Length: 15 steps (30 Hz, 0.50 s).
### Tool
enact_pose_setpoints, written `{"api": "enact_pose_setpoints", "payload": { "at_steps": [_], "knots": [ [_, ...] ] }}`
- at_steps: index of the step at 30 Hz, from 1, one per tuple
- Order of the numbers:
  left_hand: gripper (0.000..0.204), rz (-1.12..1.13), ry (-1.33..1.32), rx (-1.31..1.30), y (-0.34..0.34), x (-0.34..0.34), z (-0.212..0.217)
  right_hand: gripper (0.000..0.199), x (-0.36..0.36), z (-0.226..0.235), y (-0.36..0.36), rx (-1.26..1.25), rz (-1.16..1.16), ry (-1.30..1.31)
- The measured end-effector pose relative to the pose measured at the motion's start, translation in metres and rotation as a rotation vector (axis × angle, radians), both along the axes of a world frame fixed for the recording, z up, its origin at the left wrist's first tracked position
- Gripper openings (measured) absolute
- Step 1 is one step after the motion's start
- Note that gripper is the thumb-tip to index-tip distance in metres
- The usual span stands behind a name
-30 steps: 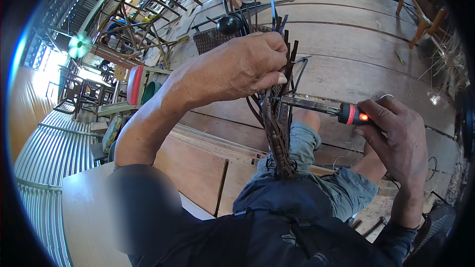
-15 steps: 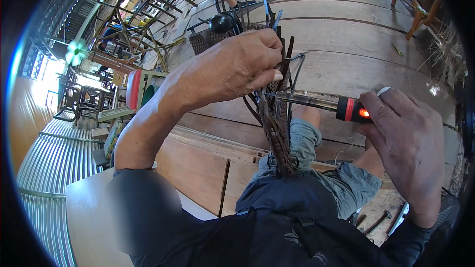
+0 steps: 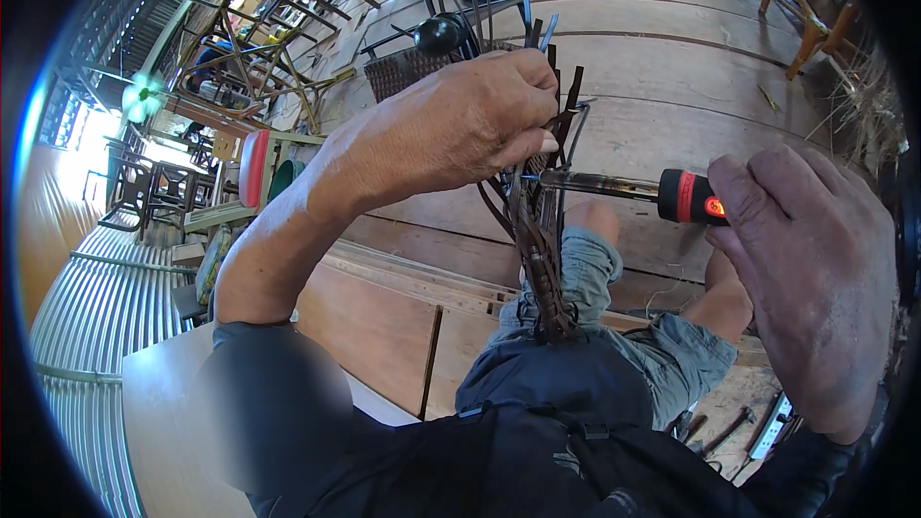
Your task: Repairing a woven synthetic rattan chair using a soldering iron to fuse the strips.
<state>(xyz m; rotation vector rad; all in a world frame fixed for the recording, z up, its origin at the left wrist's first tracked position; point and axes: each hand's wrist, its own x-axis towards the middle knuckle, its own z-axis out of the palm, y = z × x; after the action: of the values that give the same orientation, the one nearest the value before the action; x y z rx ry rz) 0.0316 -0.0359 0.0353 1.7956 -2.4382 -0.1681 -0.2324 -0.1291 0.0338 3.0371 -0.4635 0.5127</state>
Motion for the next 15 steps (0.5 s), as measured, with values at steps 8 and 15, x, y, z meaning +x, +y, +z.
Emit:
{"api": "enact_pose_setpoints", "payload": {
  "at_steps": [8, 15],
  "knots": [
    [0.020, 0.045, -0.019, 0.004, 0.016, 0.008, -0.004, 0.045, 0.025, 0.000, 0.012, -0.229, 0.117, -0.150],
    [0.020, 0.025, -0.018, -0.018, 0.005, -0.001, -0.001, 0.043, 0.014, -0.001, 0.009, -0.208, 0.056, -0.134]
  ]
}}
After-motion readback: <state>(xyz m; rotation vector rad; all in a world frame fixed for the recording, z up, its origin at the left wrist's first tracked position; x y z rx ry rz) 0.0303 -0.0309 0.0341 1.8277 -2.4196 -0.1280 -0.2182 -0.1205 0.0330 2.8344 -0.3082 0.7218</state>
